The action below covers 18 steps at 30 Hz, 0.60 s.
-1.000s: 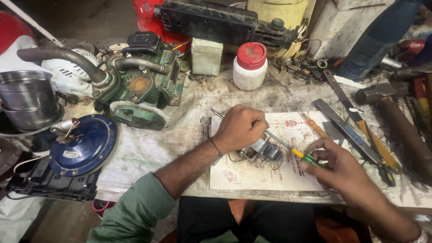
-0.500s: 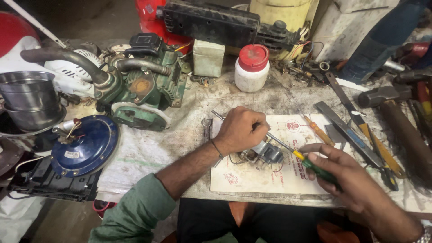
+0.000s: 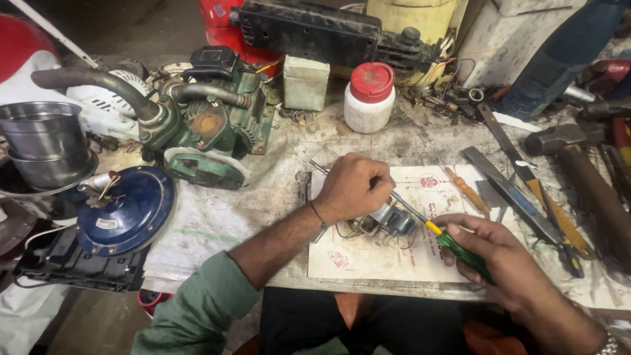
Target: The person works on an electric motor at a cluttered workbench, first pulling the rotor and fan assembly out of the housing by hand, then tapping components with a hammer and using a screwdriver to pry and unscrew parts while repositioning the motor repeatedly.
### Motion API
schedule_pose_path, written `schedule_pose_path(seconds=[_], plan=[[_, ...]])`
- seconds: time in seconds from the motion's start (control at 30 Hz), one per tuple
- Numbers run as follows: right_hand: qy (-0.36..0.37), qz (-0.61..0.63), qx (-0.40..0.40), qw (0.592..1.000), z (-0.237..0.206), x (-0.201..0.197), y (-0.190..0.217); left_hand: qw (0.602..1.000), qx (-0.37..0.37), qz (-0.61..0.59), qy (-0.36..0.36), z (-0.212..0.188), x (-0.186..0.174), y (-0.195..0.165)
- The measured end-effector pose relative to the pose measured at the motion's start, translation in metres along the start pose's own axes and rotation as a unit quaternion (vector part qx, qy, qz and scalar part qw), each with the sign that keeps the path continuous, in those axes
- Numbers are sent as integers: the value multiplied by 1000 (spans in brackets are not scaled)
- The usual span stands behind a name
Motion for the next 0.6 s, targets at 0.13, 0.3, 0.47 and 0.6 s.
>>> schedule_pose_path(seconds=[0.13, 0.3, 0.47, 0.6], plan=[[-33, -239, -185, 953, -17, 8, 28, 1000, 11, 4, -2, -1, 0, -1], [-153, -626, -437, 628, -70, 59, 56, 1000, 12, -4, 8, -1, 4, -1], [-83, -337, -171, 922, -26, 25, 38, 999, 30, -10, 4, -1, 3, -2], [-36, -31, 27, 999, -5, 9, 15, 1000, 26, -2, 6, 0, 0, -1]])
Point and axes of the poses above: each hand's wrist, its own z-axis towards the middle knuckle, its own x-axis out of the palm, y = z × x, the point moved 8 cm from there along z, towards the middle knuckle, and after that the axes turned 2 degrees about z, right-handed, at the moved point
